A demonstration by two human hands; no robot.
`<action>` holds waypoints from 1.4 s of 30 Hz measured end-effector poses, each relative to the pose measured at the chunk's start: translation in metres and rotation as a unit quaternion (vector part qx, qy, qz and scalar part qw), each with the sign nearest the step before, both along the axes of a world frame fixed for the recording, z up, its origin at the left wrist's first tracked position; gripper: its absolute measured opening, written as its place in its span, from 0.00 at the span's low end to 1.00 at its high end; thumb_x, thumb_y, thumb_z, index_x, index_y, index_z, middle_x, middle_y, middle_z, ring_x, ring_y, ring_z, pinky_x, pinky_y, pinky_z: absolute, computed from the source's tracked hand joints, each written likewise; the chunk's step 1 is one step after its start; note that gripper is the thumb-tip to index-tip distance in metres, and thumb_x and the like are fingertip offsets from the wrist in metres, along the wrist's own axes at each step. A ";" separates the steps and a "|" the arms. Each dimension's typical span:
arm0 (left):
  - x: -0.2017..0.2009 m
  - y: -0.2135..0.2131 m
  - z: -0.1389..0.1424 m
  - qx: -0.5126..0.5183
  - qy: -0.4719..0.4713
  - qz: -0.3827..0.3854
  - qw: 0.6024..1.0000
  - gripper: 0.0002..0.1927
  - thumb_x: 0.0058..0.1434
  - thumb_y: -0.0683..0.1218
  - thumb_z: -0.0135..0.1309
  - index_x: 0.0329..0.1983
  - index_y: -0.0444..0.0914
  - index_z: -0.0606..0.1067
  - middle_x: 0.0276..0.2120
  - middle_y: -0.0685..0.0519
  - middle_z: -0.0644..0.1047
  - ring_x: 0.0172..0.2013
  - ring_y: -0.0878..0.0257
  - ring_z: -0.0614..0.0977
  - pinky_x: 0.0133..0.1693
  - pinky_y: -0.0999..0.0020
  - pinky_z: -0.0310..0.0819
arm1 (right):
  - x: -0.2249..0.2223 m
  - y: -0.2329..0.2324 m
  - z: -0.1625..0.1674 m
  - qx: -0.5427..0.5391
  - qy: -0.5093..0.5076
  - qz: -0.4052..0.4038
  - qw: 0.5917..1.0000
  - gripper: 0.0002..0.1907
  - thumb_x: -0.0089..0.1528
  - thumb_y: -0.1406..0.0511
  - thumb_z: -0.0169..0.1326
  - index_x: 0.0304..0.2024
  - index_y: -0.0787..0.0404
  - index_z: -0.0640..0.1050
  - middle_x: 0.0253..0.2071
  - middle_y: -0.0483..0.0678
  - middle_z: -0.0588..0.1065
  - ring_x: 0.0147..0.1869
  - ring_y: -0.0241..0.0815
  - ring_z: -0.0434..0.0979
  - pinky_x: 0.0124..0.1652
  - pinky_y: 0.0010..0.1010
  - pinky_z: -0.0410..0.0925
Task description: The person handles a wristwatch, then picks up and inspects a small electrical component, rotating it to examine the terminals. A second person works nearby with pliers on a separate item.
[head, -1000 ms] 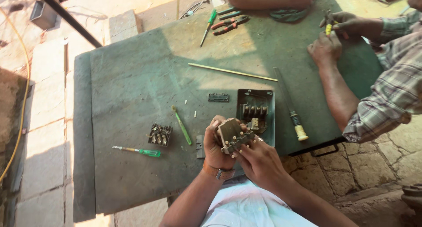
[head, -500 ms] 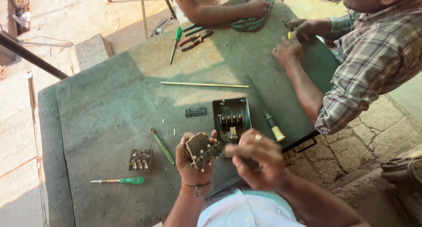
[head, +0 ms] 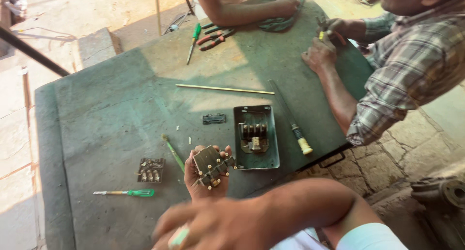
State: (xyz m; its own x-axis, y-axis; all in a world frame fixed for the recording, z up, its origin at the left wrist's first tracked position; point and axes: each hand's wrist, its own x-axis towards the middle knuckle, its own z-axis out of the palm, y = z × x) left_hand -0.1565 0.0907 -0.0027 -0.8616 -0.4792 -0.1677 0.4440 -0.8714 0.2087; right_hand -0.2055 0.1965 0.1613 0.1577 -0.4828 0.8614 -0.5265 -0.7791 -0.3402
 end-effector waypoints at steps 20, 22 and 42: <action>-0.014 0.008 -0.003 -0.055 0.007 -0.043 0.998 0.16 0.75 0.58 0.47 0.42 0.41 0.70 0.41 0.47 0.79 0.49 0.47 0.83 0.42 0.56 0.79 | -0.012 0.049 -0.142 0.462 -0.091 -0.298 0.830 0.28 0.64 0.56 0.50 0.63 0.62 0.74 0.26 0.51 0.77 0.32 0.50 0.74 0.39 0.43 0.65; -0.016 0.016 -0.002 -0.045 -0.007 -0.071 0.996 0.14 0.69 0.58 0.47 0.40 0.43 0.70 0.39 0.50 0.79 0.46 0.50 0.83 0.47 0.51 0.82 | -0.016 0.050 -0.144 0.449 -0.059 -0.321 0.832 0.27 0.65 0.51 0.51 0.61 0.59 0.73 0.26 0.50 0.77 0.33 0.49 0.74 0.39 0.42 0.65; -0.024 0.020 0.002 -0.033 0.004 -0.056 0.998 0.14 0.71 0.55 0.47 0.42 0.40 0.71 0.44 0.45 0.79 0.49 0.49 0.82 0.48 0.54 0.80 | -0.014 0.059 -0.148 0.461 -0.079 -0.322 0.823 0.35 0.64 0.48 0.49 0.67 0.62 0.68 0.21 0.52 0.72 0.28 0.52 0.73 0.35 0.45 0.64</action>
State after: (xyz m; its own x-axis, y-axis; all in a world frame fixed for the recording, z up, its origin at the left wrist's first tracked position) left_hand -0.1804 0.1103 -0.0004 -0.9114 -0.3898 -0.1321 0.3465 -0.8999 0.2649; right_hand -0.2196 0.2553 0.0129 -0.4667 -0.8819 0.0669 -0.6212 0.2730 -0.7346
